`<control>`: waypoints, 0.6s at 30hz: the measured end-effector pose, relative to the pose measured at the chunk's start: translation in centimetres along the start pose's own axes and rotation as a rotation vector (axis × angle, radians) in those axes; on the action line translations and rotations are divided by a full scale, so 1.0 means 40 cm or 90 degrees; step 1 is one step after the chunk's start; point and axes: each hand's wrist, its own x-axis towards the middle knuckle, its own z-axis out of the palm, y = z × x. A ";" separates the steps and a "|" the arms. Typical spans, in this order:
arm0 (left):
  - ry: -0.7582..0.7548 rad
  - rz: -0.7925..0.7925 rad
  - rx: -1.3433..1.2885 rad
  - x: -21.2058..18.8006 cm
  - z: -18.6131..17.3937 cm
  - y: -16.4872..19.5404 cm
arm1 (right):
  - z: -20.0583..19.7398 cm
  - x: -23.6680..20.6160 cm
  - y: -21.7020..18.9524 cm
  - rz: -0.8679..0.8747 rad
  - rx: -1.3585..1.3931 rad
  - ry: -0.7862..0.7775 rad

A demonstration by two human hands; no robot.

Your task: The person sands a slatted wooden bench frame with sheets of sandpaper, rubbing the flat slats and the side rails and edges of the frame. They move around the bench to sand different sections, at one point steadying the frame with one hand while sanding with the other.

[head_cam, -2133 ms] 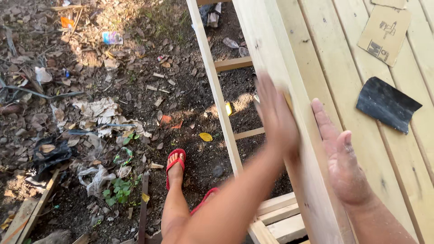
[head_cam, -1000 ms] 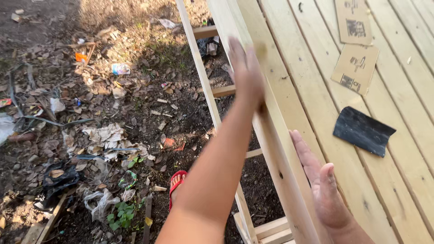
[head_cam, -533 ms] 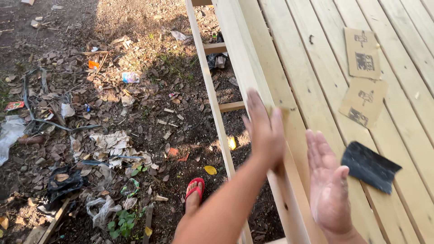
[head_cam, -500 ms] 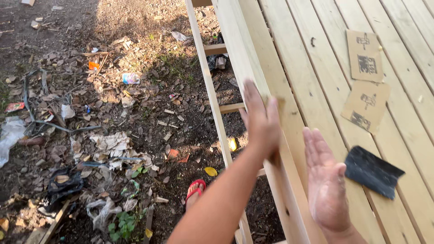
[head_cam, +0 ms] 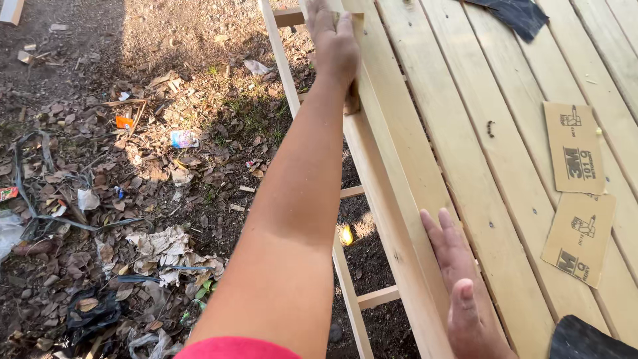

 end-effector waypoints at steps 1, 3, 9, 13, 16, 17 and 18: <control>0.012 0.073 -0.087 -0.001 0.002 -0.013 | -0.002 -0.001 0.001 0.014 -0.008 -0.005; 0.042 0.254 0.032 -0.043 0.005 -0.044 | -0.006 0.002 0.001 0.020 -0.018 -0.008; 0.007 0.115 -0.102 -0.452 0.008 -0.073 | -0.003 0.011 -0.020 -0.019 -0.009 -0.001; -0.067 -0.087 -0.076 -0.884 0.006 -0.052 | 0.001 0.009 -0.016 -0.044 0.071 -0.026; 0.026 -0.393 -0.294 -1.122 0.051 -0.055 | -0.003 0.006 -0.007 -0.031 0.100 -0.038; 0.034 -0.478 -0.286 -1.161 0.063 -0.063 | -0.005 0.006 -0.004 -0.027 0.096 -0.036; 0.040 -0.562 -0.279 -1.176 0.074 -0.069 | -0.006 0.006 -0.002 -0.031 0.075 -0.028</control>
